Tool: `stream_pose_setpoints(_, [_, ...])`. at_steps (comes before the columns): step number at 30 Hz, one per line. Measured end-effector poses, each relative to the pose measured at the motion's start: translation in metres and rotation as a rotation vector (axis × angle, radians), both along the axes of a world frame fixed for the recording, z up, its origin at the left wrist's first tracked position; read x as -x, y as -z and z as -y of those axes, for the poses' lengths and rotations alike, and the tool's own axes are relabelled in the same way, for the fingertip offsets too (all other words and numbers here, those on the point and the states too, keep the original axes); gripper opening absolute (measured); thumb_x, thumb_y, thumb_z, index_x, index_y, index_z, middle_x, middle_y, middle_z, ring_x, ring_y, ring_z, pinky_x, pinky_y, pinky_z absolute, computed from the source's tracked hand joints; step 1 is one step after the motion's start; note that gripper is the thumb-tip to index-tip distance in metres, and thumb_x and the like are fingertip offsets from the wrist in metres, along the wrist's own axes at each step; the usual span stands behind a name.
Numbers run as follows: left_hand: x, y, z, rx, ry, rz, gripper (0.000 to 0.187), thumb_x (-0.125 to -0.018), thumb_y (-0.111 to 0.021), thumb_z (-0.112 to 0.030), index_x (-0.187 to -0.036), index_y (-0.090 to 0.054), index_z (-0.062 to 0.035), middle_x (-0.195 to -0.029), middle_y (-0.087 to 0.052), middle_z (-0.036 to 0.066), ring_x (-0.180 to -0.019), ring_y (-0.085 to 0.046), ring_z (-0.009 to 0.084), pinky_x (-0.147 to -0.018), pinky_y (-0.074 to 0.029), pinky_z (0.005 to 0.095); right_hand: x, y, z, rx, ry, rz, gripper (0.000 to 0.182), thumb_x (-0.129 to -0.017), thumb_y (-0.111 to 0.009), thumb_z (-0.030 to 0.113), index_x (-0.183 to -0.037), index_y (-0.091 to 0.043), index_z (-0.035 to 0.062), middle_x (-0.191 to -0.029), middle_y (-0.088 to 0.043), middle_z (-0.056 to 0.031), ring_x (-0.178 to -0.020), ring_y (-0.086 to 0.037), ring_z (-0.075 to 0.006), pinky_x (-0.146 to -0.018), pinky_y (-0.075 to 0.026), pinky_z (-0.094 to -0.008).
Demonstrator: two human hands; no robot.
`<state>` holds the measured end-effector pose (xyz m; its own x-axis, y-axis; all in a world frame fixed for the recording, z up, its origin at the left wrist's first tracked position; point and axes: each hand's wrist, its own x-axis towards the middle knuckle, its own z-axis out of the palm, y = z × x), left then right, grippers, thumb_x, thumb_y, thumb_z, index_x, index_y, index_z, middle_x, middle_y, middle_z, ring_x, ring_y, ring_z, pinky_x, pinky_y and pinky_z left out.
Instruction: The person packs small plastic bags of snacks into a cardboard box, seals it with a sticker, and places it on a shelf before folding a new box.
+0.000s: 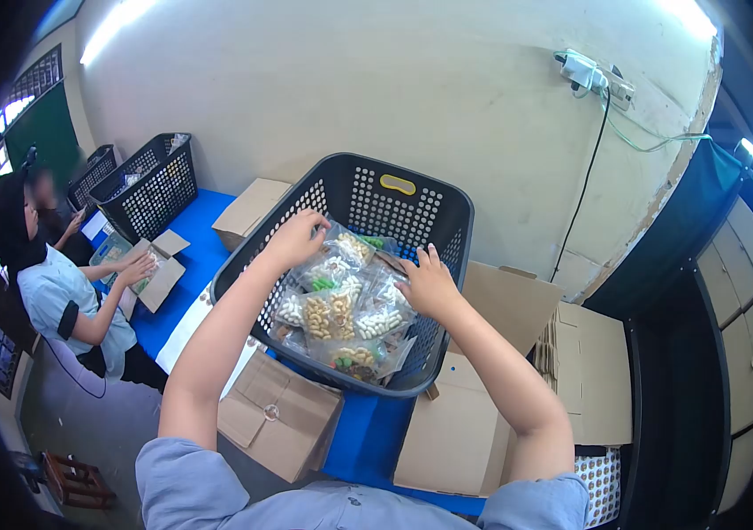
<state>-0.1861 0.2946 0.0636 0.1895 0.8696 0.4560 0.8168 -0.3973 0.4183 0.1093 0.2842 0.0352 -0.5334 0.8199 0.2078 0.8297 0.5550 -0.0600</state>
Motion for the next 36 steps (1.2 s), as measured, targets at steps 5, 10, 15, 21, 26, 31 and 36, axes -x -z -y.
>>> stream_pose_setpoints(5, [0.016,0.018,-0.029,0.026,-0.041,-0.454,0.021,-0.082,-0.058,-0.019,-0.096,-0.066,-0.0041,-0.104,-0.060,0.015,-0.098,-0.062,0.0318,-0.085,-0.051,0.0432,0.001,0.001,-0.032,0.063,0.039,0.246,0.059,-0.086,-0.063,0.041,-0.136,-0.049,0.0106,-0.146,-0.033,-0.0266,-0.140,-0.023,-0.0442,-0.109,-0.032,-0.0510])
stream_pose_setpoints(10, [0.037,0.036,-0.063,0.235,-0.116,-0.736,0.024,-0.082,-0.058,-0.022,-0.098,-0.068,-0.0069,-0.101,-0.063,0.014,-0.095,-0.064,0.0319,-0.082,-0.051,0.0441,0.023,0.011,-0.077,0.081,-0.008,0.374,0.054,-0.084,-0.066,0.037,-0.129,-0.054,0.0095,-0.147,-0.033,-0.0264,-0.140,-0.023,-0.0432,-0.107,-0.032,-0.0546])
stream_pose_setpoints(15, [0.044,0.078,-0.078,0.334,-0.143,-0.713,0.024,-0.082,-0.058,-0.024,-0.094,-0.070,-0.0067,-0.096,-0.066,0.015,-0.091,-0.066,0.0325,-0.079,-0.053,0.0438,0.078,0.039,-0.112,0.063,-0.198,0.396,0.044,-0.083,-0.065,0.033,-0.118,-0.061,0.0054,-0.134,-0.049,-0.0234,-0.134,-0.037,-0.0409,-0.101,-0.038,-0.0518])
stream_pose_setpoints(21, [0.027,0.079,-0.070,0.513,0.032,-0.689,0.032,-0.081,-0.062,-0.030,-0.103,-0.069,-0.0081,-0.097,-0.068,0.017,-0.090,-0.066,0.0341,-0.080,-0.053,0.0431,0.163,0.103,-0.097,0.333,-0.617,0.359,0.093,-0.072,-0.074,0.052,-0.146,-0.031,0.0156,-0.141,-0.042,-0.0215,-0.133,-0.037,-0.0396,-0.104,-0.036,-0.0497])
stream_pose_setpoints(26, [0.033,0.073,-0.066,0.606,0.047,-0.584,0.035,-0.084,-0.060,-0.032,-0.106,-0.067,-0.0065,-0.101,-0.068,0.019,-0.093,-0.066,0.0348,-0.083,-0.052,0.0445,0.152,0.150,-0.052,0.064,-1.036,0.463,0.109,-0.065,-0.076,0.058,-0.151,-0.020,0.0205,-0.152,-0.028,-0.0159,-0.142,-0.021,-0.0367,-0.113,-0.019,-0.0559])
stream_pose_setpoints(31, [0.034,0.059,-0.066,0.646,-0.021,-0.569,0.037,-0.085,-0.059,-0.032,-0.112,-0.064,-0.0063,-0.103,-0.067,0.019,-0.097,-0.064,0.0348,-0.086,-0.050,0.0435,0.151,0.198,-0.029,0.181,-1.042,0.659,0.120,-0.053,-0.081,0.061,-0.151,-0.023,0.0237,-0.153,-0.027,-0.0126,-0.145,-0.015,-0.0328,-0.115,-0.011,-0.0558])
stream_pose_setpoints(36, [0.034,0.050,-0.066,0.757,-0.034,-0.564,0.041,-0.088,-0.058,-0.036,-0.118,-0.063,-0.0085,-0.107,-0.066,0.020,-0.101,-0.063,0.0352,-0.090,-0.049,0.0428,0.145,0.190,-0.050,0.072,-0.890,0.693,0.122,-0.045,-0.083,0.062,-0.148,-0.030,0.0245,-0.152,-0.029,-0.0118,-0.144,-0.016,-0.0334,-0.115,-0.011,-0.0561])
